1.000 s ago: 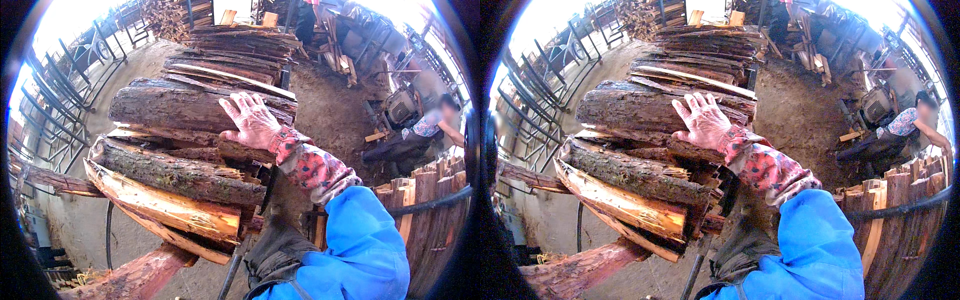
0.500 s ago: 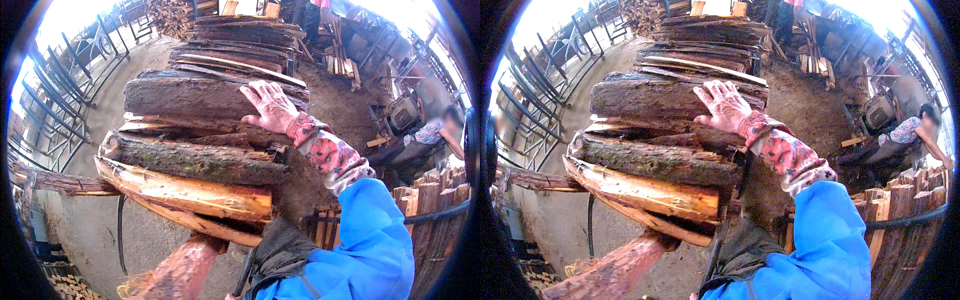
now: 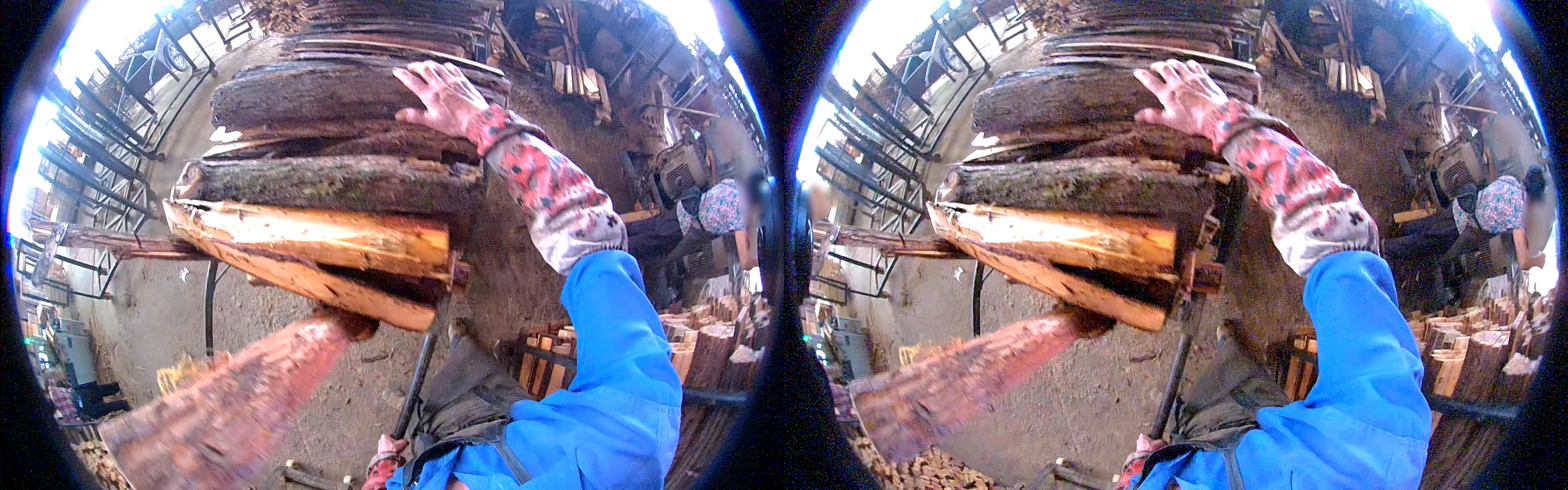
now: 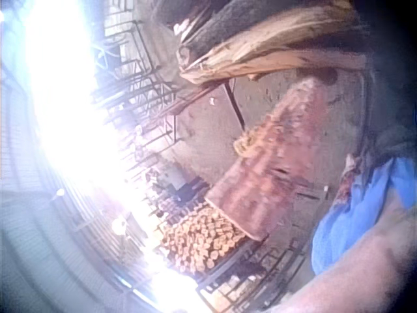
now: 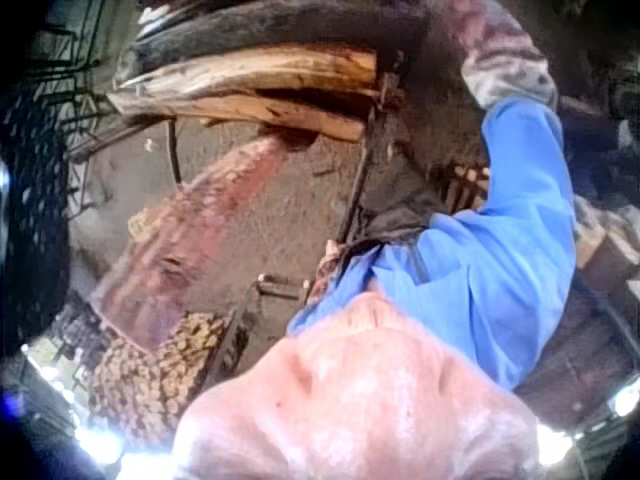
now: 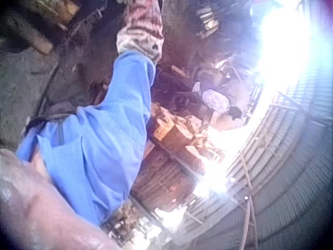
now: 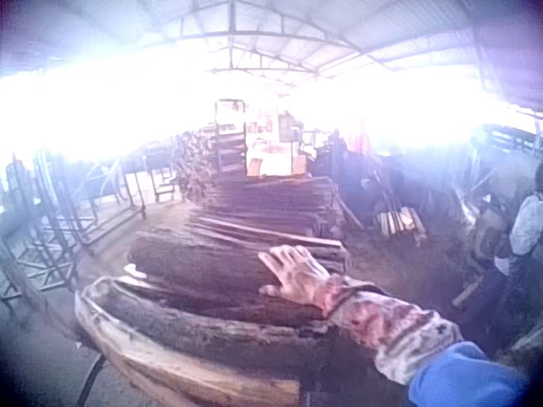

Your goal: The person picks up split logs from a pile near a wood processing machine and carries them to a metal cart. They stack the logs onto the cart and then push the cart to a new location within the workshop. The person repeats this process, gathering more wood and loading it onto the cart.

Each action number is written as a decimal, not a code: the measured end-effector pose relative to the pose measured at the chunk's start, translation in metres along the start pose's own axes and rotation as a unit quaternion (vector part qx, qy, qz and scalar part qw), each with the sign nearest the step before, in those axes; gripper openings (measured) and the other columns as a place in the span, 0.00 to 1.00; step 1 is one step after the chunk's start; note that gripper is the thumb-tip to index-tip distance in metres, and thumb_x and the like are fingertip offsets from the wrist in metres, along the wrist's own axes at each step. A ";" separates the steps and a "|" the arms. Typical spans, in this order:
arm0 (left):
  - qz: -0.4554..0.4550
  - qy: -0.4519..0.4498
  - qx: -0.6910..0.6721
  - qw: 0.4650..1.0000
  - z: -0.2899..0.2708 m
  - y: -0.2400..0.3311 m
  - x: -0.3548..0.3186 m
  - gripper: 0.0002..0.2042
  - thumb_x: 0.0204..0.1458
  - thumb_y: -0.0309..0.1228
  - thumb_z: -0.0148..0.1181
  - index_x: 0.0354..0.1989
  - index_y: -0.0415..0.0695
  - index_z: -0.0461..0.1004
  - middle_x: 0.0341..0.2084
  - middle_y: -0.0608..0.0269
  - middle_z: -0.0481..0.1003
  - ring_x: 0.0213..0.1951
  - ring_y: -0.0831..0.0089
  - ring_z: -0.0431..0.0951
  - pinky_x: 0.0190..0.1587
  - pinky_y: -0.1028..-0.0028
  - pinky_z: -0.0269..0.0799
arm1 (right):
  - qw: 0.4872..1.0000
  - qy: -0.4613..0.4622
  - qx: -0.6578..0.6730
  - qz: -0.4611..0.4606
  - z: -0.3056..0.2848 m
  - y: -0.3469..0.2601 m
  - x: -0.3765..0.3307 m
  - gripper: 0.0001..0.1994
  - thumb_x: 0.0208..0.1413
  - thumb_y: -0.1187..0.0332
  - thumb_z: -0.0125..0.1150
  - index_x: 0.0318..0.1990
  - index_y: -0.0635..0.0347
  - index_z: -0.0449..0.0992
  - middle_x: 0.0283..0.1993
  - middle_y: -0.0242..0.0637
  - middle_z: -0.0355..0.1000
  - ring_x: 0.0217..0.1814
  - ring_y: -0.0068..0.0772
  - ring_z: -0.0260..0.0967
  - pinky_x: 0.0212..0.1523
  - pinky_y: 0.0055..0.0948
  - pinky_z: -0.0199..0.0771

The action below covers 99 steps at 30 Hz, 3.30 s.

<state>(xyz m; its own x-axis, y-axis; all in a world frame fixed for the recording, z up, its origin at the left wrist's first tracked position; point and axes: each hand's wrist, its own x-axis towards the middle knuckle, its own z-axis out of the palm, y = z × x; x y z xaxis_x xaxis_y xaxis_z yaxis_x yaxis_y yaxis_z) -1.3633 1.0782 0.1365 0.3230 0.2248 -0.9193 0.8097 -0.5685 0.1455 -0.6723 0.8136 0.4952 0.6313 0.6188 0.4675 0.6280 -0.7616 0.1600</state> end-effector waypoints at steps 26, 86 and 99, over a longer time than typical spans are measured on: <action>0.061 0.089 -0.042 0.993 0.027 0.048 0.073 0.15 0.31 0.32 0.64 0.26 0.33 0.78 0.19 0.53 0.78 0.25 0.64 0.80 0.32 0.67 0.75 | 0.921 -0.077 0.063 0.377 -0.054 -0.028 -0.383 0.26 0.50 0.56 0.65 0.54 0.61 0.71 0.52 0.57 0.65 0.57 0.57 0.64 0.57 0.44 0.67; 0.229 -0.007 0.248 0.941 0.018 0.478 0.031 0.17 0.47 0.44 0.59 0.39 0.45 0.78 0.34 0.53 0.79 0.36 0.56 0.79 0.34 0.58 0.75 | 0.407 -0.084 0.350 0.840 0.024 -0.016 -0.835 0.17 0.52 0.55 0.63 0.32 0.63 0.80 0.24 0.32 0.75 0.22 0.22 0.70 0.24 0.28 0.71; 0.354 -0.096 0.393 0.843 -0.004 0.716 0.136 0.17 0.48 0.43 0.60 0.37 0.40 0.77 0.30 0.52 0.79 0.31 0.57 0.79 0.30 0.59 0.75 | 0.306 0.016 0.397 0.865 0.007 0.171 -0.735 0.16 0.54 0.59 0.62 0.39 0.66 0.78 0.25 0.37 0.75 0.24 0.27 0.73 0.25 0.29 0.73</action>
<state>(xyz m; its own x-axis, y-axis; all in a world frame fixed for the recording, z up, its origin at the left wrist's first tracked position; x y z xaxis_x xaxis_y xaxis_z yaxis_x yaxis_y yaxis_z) -0.7377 0.7055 0.1171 0.4422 -0.4814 -0.7567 -0.1529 -0.8719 0.4653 -1.0258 0.2301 0.1733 0.3338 -0.5906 -0.7347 -0.7136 0.3509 -0.6063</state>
